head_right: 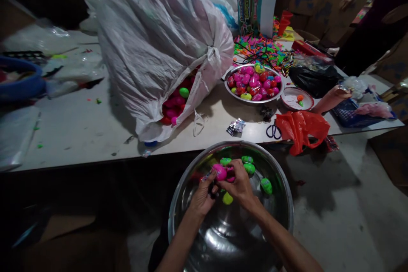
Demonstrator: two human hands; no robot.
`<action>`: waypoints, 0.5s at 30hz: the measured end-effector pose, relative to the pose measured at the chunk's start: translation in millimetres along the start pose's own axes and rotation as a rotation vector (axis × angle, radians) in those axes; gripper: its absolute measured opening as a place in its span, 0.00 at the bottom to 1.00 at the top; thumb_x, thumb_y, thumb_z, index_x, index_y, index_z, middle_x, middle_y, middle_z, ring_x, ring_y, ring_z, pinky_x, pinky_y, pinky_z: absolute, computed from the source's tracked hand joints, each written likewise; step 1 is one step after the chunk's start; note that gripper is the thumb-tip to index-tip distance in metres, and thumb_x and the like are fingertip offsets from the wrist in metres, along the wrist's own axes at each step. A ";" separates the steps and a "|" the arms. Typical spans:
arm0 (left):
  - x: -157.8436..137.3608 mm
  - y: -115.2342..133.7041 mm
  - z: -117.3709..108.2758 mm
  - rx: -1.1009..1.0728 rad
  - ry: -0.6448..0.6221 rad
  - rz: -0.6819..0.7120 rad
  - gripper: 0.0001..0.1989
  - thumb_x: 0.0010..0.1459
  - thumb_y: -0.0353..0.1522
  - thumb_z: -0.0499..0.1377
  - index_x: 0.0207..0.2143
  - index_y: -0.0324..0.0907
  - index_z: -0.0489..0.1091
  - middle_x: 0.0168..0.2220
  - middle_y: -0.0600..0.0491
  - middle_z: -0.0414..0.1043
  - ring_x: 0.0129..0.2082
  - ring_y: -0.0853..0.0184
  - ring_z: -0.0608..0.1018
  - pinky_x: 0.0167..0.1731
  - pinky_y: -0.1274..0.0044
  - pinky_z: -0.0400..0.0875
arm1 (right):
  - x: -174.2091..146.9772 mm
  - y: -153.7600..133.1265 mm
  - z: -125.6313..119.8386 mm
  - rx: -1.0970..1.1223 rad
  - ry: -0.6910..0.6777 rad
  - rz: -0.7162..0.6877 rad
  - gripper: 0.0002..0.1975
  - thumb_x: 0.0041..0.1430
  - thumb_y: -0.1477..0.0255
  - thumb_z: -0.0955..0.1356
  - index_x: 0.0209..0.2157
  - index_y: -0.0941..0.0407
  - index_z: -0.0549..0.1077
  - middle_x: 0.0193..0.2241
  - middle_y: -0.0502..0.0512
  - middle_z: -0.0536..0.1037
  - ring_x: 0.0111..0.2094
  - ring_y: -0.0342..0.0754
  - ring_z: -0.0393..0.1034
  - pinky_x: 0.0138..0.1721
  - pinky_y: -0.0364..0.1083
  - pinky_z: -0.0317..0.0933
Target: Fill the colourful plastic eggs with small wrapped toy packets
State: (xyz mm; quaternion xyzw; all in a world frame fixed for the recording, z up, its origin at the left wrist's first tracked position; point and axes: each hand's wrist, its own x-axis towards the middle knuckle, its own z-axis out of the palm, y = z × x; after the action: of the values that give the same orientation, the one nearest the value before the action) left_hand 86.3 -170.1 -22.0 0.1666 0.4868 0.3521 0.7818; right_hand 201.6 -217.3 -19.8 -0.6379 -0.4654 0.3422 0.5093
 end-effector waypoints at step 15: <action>-4.6 -14.4 -25.8 0.045 -0.040 -0.057 0.13 0.36 0.32 0.69 0.28 0.40 0.73 0.23 0.56 0.71 0.20 0.74 0.68 0.18 0.82 0.58 | -6.9 2.7 0.7 -0.479 -0.229 -0.076 0.17 0.47 0.65 0.66 0.43 0.41 0.69 0.33 0.55 0.73 0.32 0.59 0.71 0.30 0.57 0.66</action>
State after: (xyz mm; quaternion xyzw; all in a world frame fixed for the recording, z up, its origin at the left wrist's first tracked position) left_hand 68.0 -185.5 -39.8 0.1773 0.4834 0.3152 0.7972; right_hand 199.3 -223.7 -22.8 -0.6795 -0.6113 0.2728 0.3003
